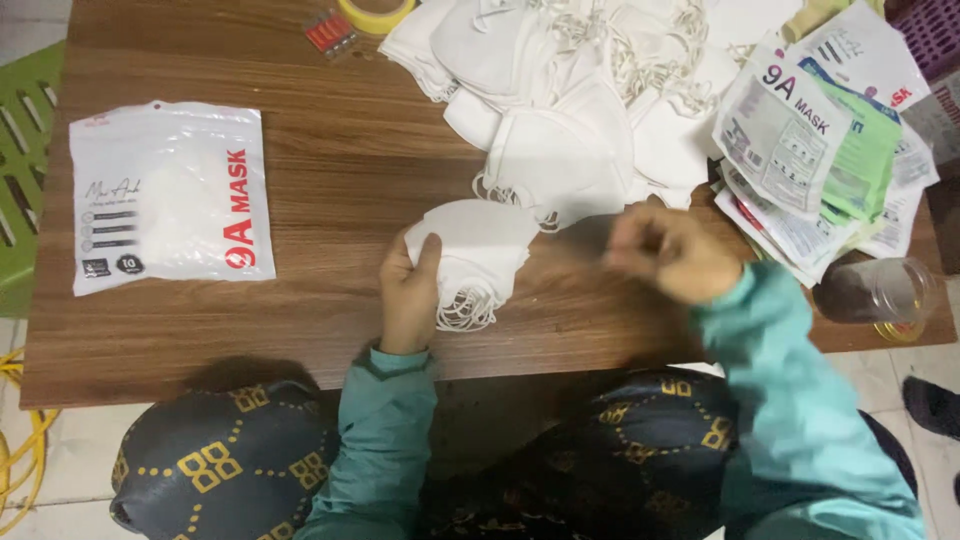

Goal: Inspecting and sorting white face masks by checking ear loops and stacking them on a table

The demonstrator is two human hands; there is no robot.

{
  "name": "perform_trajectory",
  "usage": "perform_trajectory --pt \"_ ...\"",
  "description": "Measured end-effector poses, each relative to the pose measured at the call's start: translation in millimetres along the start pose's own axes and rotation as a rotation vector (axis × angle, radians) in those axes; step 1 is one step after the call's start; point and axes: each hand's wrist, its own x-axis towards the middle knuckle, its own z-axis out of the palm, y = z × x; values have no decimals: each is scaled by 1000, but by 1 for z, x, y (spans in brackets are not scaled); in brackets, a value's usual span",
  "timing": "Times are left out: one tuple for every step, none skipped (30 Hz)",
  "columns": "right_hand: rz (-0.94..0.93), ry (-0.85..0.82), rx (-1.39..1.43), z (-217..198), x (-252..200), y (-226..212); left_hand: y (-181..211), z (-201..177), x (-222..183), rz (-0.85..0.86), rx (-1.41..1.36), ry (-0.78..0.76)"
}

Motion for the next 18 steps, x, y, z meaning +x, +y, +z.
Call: perform_trajectory --pt "-3 0 3 15 -11 -48 -2 -1 3 3 3 0" --pt "-152 -127 101 29 -29 -94 -3 -2 4 -6 26 -5" --pt "-302 -255 199 39 -55 -139 -4 -3 6 -16 49 -10" --pt "-301 -253 204 43 -64 -163 -13 -5 10 -17 53 -11" --pt "-442 -602 404 48 -73 -186 -21 -8 14 -28 37 -1" --pt "-581 -953 606 52 -82 -210 -29 -11 17 -39 20 10" --pt "-582 -951 611 48 -76 -203 -22 -9 11 -40 25 10" --pt "-580 -862 554 47 -71 -200 -13 -6 7 -29 43 1" --pt "-576 -773 497 51 -70 -200 -5 -3 3 -18 61 -8" --pt "-573 -685 440 50 -60 -194 -3 -2 2 -11 62 -6" --pt "-569 -597 383 49 -52 -188 -1 0 1 -26 49 -3" --pt "-560 -507 325 49 -45 -182 0 1 -1 -46 36 -2" --pt "-550 -417 269 48 -35 -173 -2 0 2 -43 36 -2" --pt "-535 -326 213 47 -26 -164 -5 -2 3 -50 48 8" --pt "-520 -236 158 46 -18 -154 -8 -3 5 -56 61 18" --pt "-505 -144 102 43 -4 -139 -17 -6 8 -55 62 15" --pt "-490 -51 47 42 8 -127 -26 -9 11 -46 58 10" --pt "-475 37 -7 44 21 -120 -35 -14 14 -35 54 10"
